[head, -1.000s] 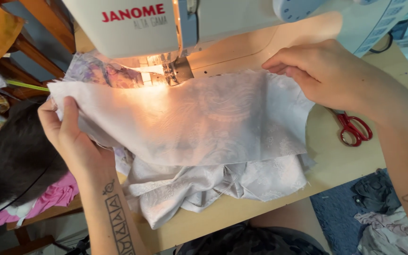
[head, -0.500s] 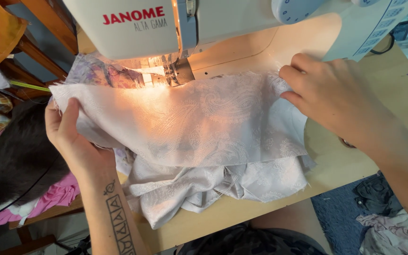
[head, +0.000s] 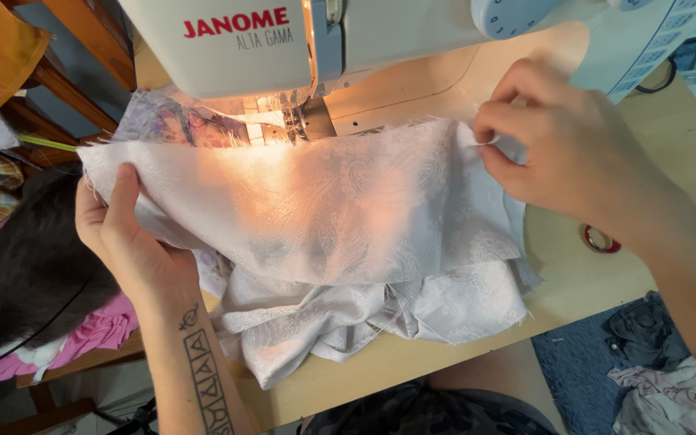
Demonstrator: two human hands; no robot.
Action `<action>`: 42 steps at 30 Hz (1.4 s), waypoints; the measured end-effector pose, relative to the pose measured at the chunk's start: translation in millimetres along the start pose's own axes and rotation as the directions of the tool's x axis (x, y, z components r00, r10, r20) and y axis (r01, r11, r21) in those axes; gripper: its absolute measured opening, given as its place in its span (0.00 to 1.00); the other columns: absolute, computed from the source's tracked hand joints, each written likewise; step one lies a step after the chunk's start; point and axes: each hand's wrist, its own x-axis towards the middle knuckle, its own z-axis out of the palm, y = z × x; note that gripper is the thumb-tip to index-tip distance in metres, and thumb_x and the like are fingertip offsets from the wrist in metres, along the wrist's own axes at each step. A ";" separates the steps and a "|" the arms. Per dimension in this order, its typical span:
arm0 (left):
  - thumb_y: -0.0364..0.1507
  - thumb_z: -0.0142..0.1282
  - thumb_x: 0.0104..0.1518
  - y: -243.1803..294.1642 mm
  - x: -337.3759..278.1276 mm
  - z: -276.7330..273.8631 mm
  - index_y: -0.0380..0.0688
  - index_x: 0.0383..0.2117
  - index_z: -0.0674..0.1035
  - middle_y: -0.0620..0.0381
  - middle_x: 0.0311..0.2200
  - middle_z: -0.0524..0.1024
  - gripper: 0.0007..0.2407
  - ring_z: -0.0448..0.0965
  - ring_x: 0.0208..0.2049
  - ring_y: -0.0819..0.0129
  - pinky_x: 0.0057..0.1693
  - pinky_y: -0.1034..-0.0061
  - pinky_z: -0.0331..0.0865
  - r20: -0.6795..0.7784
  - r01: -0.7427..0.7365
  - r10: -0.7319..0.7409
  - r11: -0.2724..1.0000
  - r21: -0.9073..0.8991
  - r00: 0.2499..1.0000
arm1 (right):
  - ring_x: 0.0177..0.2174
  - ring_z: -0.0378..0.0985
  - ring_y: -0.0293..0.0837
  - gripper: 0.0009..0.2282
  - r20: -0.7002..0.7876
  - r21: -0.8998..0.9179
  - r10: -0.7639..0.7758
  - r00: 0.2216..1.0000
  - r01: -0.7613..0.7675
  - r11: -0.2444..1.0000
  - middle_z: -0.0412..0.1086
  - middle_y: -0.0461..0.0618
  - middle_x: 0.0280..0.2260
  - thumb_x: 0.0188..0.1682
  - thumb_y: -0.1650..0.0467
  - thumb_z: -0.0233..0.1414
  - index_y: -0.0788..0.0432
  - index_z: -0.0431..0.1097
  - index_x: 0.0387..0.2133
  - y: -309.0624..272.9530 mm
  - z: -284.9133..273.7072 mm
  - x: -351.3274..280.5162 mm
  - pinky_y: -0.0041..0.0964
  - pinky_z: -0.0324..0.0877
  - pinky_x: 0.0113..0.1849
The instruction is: Pinning fabric edges together at a sewing workstation in preparation for machine sewing.
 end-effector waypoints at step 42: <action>0.19 0.58 0.42 -0.2 8.1 -13.7 0.40 0.35 0.75 0.55 0.33 0.77 0.12 0.78 0.33 0.71 0.41 0.80 0.75 0.332 0.230 -0.243 0.970 0.079 0.912 | 0.34 0.67 0.35 0.02 0.317 0.664 0.510 0.800 -0.571 0.482 0.67 0.47 0.29 0.40 0.79 0.51 0.63 0.68 0.25 -36.3 -27.6 27.7 0.26 0.61 0.37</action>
